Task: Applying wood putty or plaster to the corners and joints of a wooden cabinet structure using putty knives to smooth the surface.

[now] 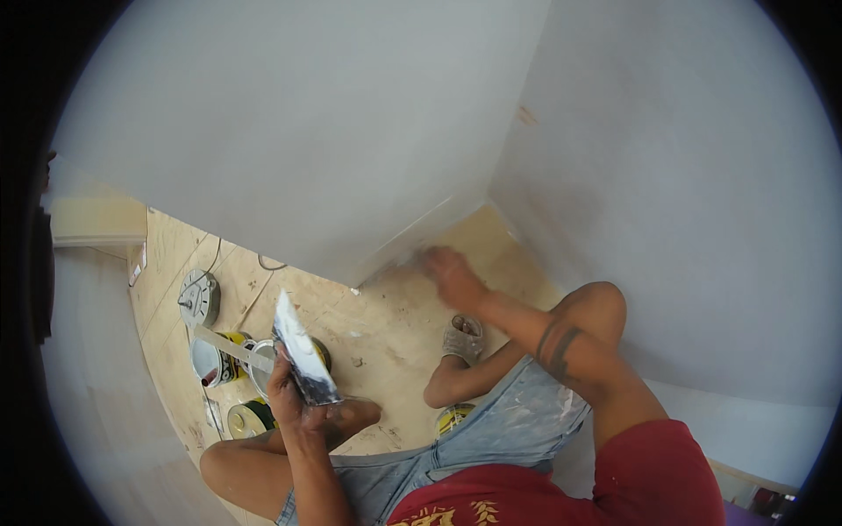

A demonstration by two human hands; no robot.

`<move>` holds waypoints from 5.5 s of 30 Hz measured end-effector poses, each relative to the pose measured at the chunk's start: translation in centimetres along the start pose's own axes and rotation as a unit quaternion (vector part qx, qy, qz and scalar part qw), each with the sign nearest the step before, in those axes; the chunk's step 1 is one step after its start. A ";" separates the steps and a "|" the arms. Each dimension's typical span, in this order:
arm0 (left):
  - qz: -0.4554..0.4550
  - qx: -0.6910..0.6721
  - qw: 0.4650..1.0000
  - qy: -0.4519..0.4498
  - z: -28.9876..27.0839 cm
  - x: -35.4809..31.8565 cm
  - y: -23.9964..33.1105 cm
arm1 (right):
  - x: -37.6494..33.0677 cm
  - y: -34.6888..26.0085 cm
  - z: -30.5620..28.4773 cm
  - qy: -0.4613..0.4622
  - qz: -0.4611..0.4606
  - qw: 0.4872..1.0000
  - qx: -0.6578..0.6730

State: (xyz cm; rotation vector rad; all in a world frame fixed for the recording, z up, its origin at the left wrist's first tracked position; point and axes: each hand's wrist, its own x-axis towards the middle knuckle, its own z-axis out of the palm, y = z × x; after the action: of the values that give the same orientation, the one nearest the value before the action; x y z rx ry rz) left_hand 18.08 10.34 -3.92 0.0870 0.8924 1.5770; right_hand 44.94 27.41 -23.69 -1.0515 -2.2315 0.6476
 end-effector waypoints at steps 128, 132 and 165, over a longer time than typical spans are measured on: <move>0.030 -0.003 0.996 0.090 -3.4 -0.7 5.5 | 5.5 -18.6 26.1 0.119 0.340 0.854 0.375; 0.052 -0.026 0.992 0.114 -4.5 -0.7 5.6 | 5.1 -19.2 21.8 0.101 0.237 0.867 0.426; 0.418 0.639 0.627 -0.153 3.2 -1.5 0.3 | 4.5 -22.6 -7.1 -0.038 0.402 0.442 0.801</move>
State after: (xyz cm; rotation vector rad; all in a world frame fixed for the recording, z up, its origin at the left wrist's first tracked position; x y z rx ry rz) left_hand 19.83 10.62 -0.91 1.9824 1.6523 1.2546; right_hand 35.71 19.37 -2.97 -0.7058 -0.0739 2.3979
